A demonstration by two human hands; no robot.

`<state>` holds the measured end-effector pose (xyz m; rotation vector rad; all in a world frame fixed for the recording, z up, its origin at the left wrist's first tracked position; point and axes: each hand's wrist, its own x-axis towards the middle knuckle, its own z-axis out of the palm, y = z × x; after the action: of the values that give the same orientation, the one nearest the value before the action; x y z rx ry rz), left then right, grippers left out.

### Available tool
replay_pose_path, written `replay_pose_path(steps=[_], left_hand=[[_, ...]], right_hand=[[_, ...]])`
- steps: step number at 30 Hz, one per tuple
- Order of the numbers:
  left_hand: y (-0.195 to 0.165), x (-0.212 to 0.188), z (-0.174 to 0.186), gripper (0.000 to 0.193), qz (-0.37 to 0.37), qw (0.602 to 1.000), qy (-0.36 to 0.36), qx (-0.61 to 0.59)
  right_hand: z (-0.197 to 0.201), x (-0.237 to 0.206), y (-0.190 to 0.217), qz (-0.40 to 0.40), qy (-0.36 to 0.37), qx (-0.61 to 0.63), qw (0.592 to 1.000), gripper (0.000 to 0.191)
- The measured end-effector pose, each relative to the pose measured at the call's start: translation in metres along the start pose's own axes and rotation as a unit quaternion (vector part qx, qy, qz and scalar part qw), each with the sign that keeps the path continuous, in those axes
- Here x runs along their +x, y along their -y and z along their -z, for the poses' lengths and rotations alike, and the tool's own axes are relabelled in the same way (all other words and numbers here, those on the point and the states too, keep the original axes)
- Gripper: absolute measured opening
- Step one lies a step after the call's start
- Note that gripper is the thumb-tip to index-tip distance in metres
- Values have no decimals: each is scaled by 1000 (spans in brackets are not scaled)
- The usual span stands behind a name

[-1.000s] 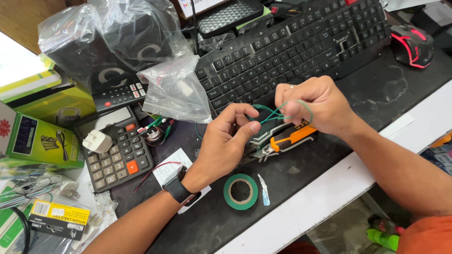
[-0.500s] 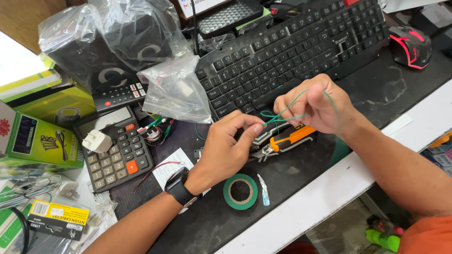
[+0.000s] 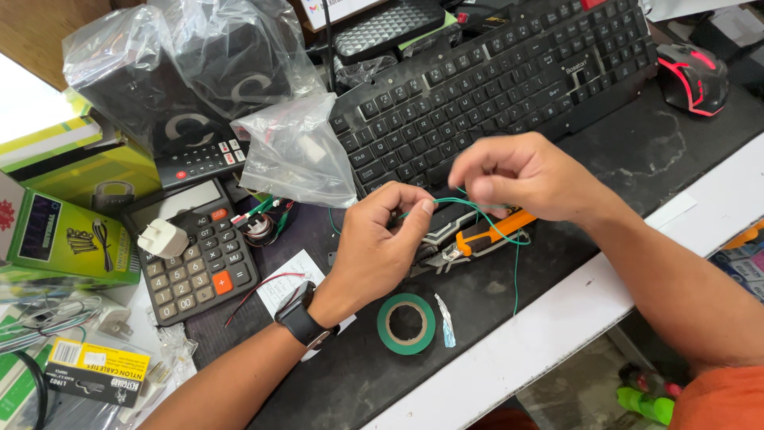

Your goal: The person wraps green electrical tape around a wire connection on a lamp holder component, winding the tape repeatedly to insulate the joint. They then coil the excess green wire, pick up a pair of pliers, and begin working on the wire ends.

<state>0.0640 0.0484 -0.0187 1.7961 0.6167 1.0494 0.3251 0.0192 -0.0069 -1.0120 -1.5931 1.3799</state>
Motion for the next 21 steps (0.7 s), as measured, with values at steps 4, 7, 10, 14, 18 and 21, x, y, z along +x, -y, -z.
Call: replay_pose_path(steps=[4,7,10,14,18,21], left_hand=[[0,-1,0,18,61,998,16,-12],[0,-1,1,17,91,994,49,-23],[1,-1,3,17,75,994,71,-39],[2,-1,4,19,99,991,63,-57],[4,1,5,20,109,991,40,-67],[6,2,5,20,95,992,42,-65]], right_hand=[[6,-6,1,52,70,-32,996,25],[7,-8,4,105,49,-90,989,17],[1,-5,9,37,6,-39,999,11],[-12,3,14,143,-5,-199,969,4],[-23,6,19,236,-3,-351,906,11],[-30,6,21,230,9,-317,920,18]])
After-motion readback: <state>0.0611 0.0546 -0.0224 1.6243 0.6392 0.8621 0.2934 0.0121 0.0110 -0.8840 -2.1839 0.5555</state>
